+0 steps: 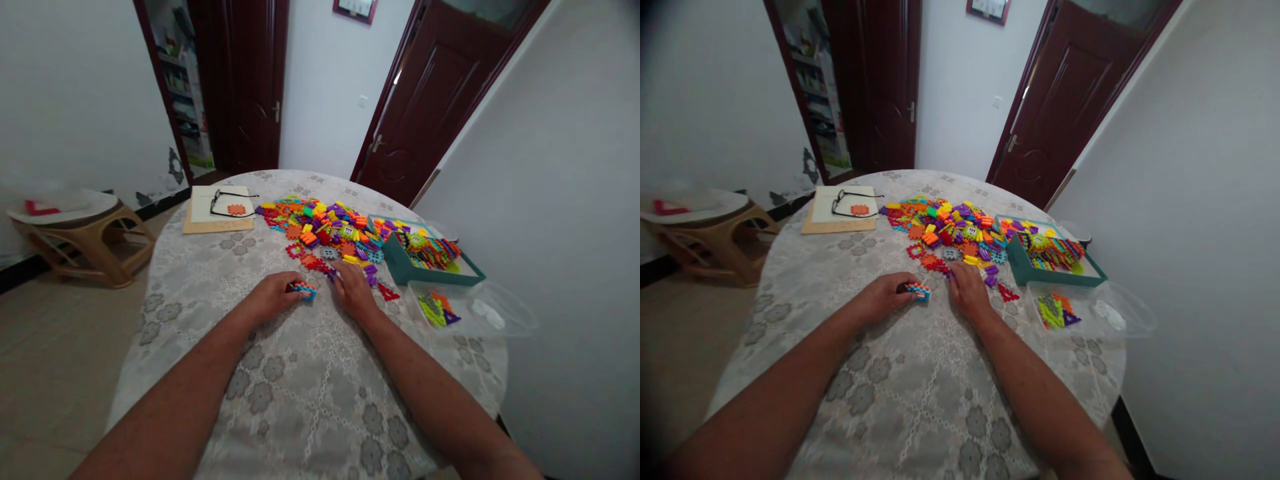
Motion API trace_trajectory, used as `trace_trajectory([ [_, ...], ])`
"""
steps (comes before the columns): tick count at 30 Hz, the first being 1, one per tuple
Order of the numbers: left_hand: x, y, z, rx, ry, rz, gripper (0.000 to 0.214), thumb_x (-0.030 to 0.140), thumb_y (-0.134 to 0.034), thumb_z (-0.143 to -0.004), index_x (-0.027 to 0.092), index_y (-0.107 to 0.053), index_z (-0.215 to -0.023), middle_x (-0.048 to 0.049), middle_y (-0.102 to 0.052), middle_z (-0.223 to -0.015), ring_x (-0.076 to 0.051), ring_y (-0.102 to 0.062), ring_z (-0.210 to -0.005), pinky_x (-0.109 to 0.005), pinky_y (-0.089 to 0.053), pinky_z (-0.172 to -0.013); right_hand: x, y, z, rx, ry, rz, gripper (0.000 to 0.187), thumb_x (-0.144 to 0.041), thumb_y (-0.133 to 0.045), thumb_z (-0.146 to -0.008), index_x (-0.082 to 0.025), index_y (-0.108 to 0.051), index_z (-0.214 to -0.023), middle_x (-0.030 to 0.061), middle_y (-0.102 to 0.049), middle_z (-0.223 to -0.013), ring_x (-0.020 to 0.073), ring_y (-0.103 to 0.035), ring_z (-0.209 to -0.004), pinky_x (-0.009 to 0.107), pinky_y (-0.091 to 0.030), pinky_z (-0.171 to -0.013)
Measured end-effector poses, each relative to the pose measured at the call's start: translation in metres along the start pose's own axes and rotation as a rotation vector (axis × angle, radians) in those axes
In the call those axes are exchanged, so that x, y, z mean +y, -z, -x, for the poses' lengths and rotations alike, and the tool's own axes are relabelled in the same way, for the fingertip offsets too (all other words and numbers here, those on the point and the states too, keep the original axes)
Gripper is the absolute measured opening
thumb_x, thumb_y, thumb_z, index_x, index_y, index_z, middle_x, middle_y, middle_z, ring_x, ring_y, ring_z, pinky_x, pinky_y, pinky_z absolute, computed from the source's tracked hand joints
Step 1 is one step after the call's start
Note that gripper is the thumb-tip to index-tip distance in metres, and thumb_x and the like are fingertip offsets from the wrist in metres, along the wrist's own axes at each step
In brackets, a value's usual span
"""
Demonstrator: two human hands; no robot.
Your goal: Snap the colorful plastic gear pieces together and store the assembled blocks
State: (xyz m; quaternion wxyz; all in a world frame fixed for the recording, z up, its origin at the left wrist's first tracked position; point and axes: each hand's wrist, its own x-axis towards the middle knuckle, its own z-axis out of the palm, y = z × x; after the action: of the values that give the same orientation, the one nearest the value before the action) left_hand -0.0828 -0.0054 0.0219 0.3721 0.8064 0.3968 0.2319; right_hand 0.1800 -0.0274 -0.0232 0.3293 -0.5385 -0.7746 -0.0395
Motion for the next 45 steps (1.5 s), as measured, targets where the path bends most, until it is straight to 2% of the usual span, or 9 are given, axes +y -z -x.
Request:
trace_trajectory([
  [5,-0.007,-0.001,0.0,0.016,-0.034,-0.012,0.017,0.03,-0.065,-0.087,0.022,-0.076,-0.098,-0.0019,-0.075,-0.093,-0.019,-0.064,-0.086,-0.03,-0.047,-0.08,-0.012,-0.006,-0.012,-0.177,0.029,0.086,0.042,-0.019,-0.054,-0.102,-0.019,-0.061,-0.143,0.0144,-0.061,-0.147,0.0266,-0.054,-0.134,0.046,-0.043,-0.115],
  [8,-0.009,-0.002,0.0,0.018,-0.03,-0.018,0.015,0.029,-0.064,-0.086,0.023,-0.075,-0.094,-0.0009,-0.074,-0.089,-0.019,-0.064,-0.084,-0.029,-0.046,-0.078,-0.016,-0.008,-0.024,-0.266,0.054,0.16,0.038,-0.018,-0.054,-0.102,-0.019,-0.063,-0.139,0.0142,-0.062,-0.145,0.0263,-0.054,-0.132,0.045,-0.043,-0.113],
  [12,-0.011,-0.002,0.0,0.021,-0.032,-0.02,0.014,0.029,-0.065,-0.086,0.024,-0.075,-0.094,-0.0003,-0.073,-0.087,-0.019,-0.063,-0.083,-0.029,-0.046,-0.076,-0.019,-0.003,-0.031,-0.284,-0.01,0.305,0.02,-0.029,-0.059,-0.102,-0.015,-0.07,-0.11,0.0163,-0.069,-0.118,0.0285,-0.06,-0.111,0.041,-0.048,-0.099],
  [19,-0.011,-0.002,0.001,0.036,-0.055,-0.047,0.008,0.029,-0.068,-0.086,0.025,-0.074,-0.087,-0.0007,-0.072,-0.085,-0.02,-0.062,-0.082,-0.029,-0.045,-0.076,-0.019,0.028,-0.02,-0.347,-0.081,0.522,0.039,-0.048,-0.06,-0.102,-0.017,-0.071,-0.08,0.0166,-0.069,-0.087,0.0278,-0.064,-0.087,0.039,-0.048,-0.082],
  [22,-0.008,-0.002,0.002,0.053,-0.067,-0.067,0.009,0.029,-0.068,-0.087,0.024,-0.075,-0.089,-0.0012,-0.073,-0.086,-0.02,-0.063,-0.083,-0.029,-0.045,-0.076,-0.027,0.026,-0.029,-0.296,-0.097,0.421,0.029,-0.04,-0.06,-0.103,-0.017,-0.071,-0.09,0.0145,-0.07,-0.093,0.0267,-0.064,-0.091,0.036,-0.048,-0.082],
  [26,-0.005,-0.001,0.002,0.093,-0.054,-0.05,0.013,0.021,-0.065,-0.086,0.023,-0.076,-0.093,-0.0014,-0.074,-0.089,-0.02,-0.065,-0.086,-0.028,-0.047,-0.079,-0.04,0.002,-0.051,-0.299,-0.033,0.264,0.016,-0.031,-0.063,-0.101,-0.019,-0.069,-0.11,0.0134,-0.067,-0.119,0.0257,-0.062,-0.109,0.034,-0.049,-0.091],
  [31,-0.008,-0.001,0.0,0.158,-0.045,-0.112,0.019,0.014,-0.063,-0.085,0.021,-0.078,-0.095,-0.0043,-0.075,-0.095,-0.021,-0.065,-0.091,-0.031,-0.049,-0.089,-0.039,-0.022,-0.065,-0.381,-0.084,0.336,0.011,-0.024,-0.059,-0.1,-0.018,-0.069,-0.1,0.0133,-0.067,-0.11,0.025,-0.062,-0.102,0.034,-0.049,-0.087],
  [40,-0.015,-0.005,-0.002,0.197,-0.042,-0.165,0.028,0.014,-0.064,-0.085,0.021,-0.076,-0.109,-0.0076,-0.077,-0.108,-0.024,-0.069,-0.104,-0.032,-0.05,-0.096,-0.035,-0.01,-0.048,-0.37,0.0,0.26,0.008,-0.021,-0.059,-0.098,-0.019,-0.065,-0.095,0.0083,-0.067,-0.098,0.0222,-0.058,-0.093,0.031,-0.042,-0.081],
  [45,-0.018,-0.007,-0.001,0.214,-0.007,-0.127,0.038,0.015,-0.064,-0.086,0.024,-0.072,-0.122,-0.0057,-0.078,-0.115,-0.023,-0.071,-0.105,-0.033,-0.05,-0.099,-0.03,-0.012,-0.046,-0.371,0.023,0.247,0.012,-0.021,-0.058,-0.099,-0.019,-0.064,-0.09,0.0089,-0.066,-0.099,0.0225,-0.057,-0.096,0.032,-0.042,-0.084],
])
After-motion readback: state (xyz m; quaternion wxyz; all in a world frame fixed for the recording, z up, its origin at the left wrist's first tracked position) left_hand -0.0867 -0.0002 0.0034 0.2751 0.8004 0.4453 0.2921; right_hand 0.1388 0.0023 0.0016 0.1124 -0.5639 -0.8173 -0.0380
